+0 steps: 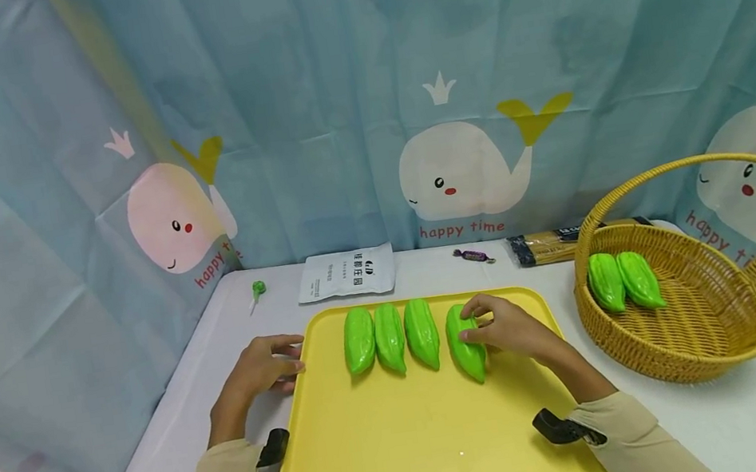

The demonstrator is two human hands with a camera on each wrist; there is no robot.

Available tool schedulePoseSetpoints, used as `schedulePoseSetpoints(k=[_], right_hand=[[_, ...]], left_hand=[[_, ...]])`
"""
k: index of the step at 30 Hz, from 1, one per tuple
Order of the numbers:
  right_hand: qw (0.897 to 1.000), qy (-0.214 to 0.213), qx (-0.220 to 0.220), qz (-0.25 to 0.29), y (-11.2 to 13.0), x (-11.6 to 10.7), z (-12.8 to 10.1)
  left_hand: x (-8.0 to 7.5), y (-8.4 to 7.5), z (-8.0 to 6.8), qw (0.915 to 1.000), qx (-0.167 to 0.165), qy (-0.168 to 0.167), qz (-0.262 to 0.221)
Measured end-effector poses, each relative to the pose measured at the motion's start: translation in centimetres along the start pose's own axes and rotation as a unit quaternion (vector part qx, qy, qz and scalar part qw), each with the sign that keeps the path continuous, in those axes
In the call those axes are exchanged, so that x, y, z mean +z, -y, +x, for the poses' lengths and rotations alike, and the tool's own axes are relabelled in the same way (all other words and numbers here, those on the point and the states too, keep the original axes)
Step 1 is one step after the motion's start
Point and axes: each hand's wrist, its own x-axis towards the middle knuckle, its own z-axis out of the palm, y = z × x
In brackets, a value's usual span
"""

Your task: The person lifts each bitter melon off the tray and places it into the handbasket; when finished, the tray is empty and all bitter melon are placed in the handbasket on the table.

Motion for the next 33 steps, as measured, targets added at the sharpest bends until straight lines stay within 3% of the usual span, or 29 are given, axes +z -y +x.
schedulePoseSetpoints(k=[7, 13, 27, 33], right_hand=[[1.000, -0.003, 0.027, -0.010, 0.4, -0.3, -0.2], [0.999, 0.018, 0.023, 0.039, 1.0, -1.5, -0.7], [0.997, 0.023, -0.059, 0.033, 3.8, -7.4, -4.6], [0.995, -0.016, -0.099, -0.007, 4.2, -10.6, -7.3]], left_hand=[[0.0, 0.1, 0.1, 0.9999, 0.001, 0.001, -0.013], [0.1, 0.2, 0.0, 0.9999, -0.003, 0.003, -0.015], [0.1, 0.1, -0.1, 0.9998, -0.011, 0.000, -0.014], [0.1, 0.3, 0.1, 0.9999, -0.007, 0.000, -0.008]])
